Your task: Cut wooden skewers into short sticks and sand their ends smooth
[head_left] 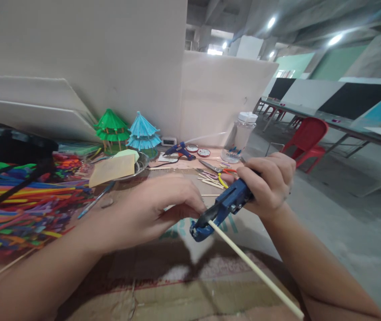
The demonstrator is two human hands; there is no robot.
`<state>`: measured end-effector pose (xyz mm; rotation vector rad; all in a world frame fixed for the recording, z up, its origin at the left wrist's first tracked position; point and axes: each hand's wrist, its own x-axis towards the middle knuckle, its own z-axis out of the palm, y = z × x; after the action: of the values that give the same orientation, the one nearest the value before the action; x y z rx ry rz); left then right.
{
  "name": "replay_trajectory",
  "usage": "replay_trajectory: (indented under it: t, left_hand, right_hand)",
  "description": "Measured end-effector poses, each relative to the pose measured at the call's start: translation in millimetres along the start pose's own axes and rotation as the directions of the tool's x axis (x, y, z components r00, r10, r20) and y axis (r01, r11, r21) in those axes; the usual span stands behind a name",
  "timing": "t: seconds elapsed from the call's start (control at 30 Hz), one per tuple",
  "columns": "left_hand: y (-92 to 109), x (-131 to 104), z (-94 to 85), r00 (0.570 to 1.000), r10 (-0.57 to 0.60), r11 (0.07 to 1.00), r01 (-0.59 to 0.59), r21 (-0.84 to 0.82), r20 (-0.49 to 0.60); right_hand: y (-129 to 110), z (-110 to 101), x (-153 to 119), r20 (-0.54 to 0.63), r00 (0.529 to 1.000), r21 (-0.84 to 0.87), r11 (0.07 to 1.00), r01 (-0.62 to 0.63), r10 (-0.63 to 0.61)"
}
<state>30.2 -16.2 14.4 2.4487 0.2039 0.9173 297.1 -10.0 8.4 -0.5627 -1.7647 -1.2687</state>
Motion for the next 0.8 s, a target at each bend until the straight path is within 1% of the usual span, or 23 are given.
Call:
replay_trajectory:
  t: [0.3,0.47,0.67,0.8]
  left_hand:
    - [1.5,0.1,-0.6,1.000,-0.008,1.000,0.008,0.004,0.006]
    - [2.6,-0.9,-0.2,0.999,-0.038,0.999,0.038,0.022,0.030]
    - [3.2,0.7,0.7,0.999,-0.032,0.999,0.032,0.014,0.039]
    - [3.6,1.7,0.6,0.999,-0.019,1.000,0.018,0.008,0.035]
  right_hand:
    - [0.6,-0.6,-0.4,0.006,1.000,0.008,1.000,0.010,-0.010]
    - [0.9,-0.8,-0.8,-0.012,1.000,0.007,1.000,0.024,-0.024]
    - [1.5,0.4,-3.3,-0.042,0.998,0.014,0.999,0.042,-0.042]
    - [2.1,0.4,-4.1,-0.033,0.999,0.017,0.999,0.044,-0.044]
